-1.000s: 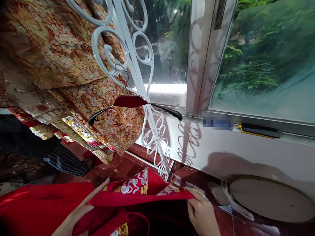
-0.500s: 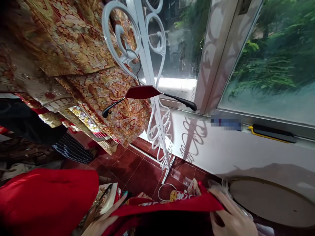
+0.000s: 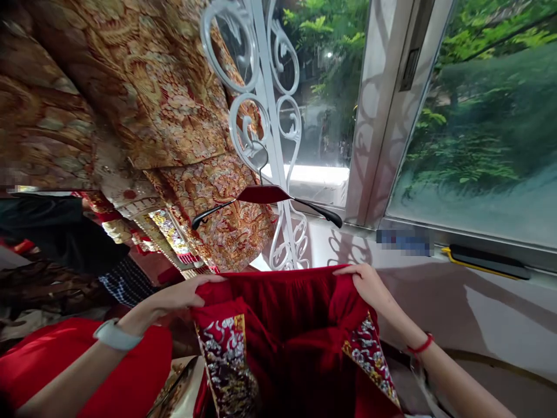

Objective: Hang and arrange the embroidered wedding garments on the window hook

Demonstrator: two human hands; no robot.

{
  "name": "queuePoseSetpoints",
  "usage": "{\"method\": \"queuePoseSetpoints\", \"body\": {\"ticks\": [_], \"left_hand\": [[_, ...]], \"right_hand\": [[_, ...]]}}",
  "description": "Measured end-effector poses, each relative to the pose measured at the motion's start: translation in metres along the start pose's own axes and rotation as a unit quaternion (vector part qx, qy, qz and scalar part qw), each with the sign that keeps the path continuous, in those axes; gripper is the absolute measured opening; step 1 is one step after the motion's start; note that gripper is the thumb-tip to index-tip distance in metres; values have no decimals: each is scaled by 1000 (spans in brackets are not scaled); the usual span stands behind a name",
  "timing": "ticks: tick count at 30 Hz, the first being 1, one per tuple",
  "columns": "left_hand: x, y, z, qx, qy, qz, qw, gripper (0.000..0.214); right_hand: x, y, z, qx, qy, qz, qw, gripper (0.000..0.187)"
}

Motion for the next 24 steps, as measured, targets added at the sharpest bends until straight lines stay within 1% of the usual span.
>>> {"method": "queuePoseSetpoints", "body": {"ticks": [3, 6, 9, 12, 15, 19, 22, 24], "left_hand": [[-31, -13, 14, 62, 11, 38, 997, 77], [-53, -25, 27, 89, 20, 43, 995, 75], [-64, -35, 44, 92, 29, 50, 994, 71], [-70, -39, 65, 82, 52, 53, 994, 65], [-76, -34, 91, 64, 81, 51, 993, 57], [-79, -15, 126, 34, 106, 31, 993, 47], [-76, 2, 145, 12, 108, 15, 994, 43], [-73, 12, 154, -5, 109, 9, 994, 45]], "right_hand": [[-38, -14, -5, -61, -16, -16, 998, 55], [-65, -30, -14, -80, -43, -24, 996, 54], [-79, -45, -26, -95, -62, -20, 993, 53], [-84, -57, -35, -113, -53, -8, 992, 55], [-84, -74, -38, -126, -40, 18, 991, 59], [-81, -105, -32, -132, -21, 58, 989, 62], [-76, -123, -23, -138, 12, 67, 988, 60], [-72, -133, -17, -147, 41, 75, 985, 57]]}}
Point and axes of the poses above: each hand's wrist, its own x-axis away from the middle knuckle, its own z-axis out of the back of the hand, y = z × x, the point moved 5 cm from there along -x, towards the middle knuckle, and after that the axes turned 3 degrees about y, right-handed, at the moved point
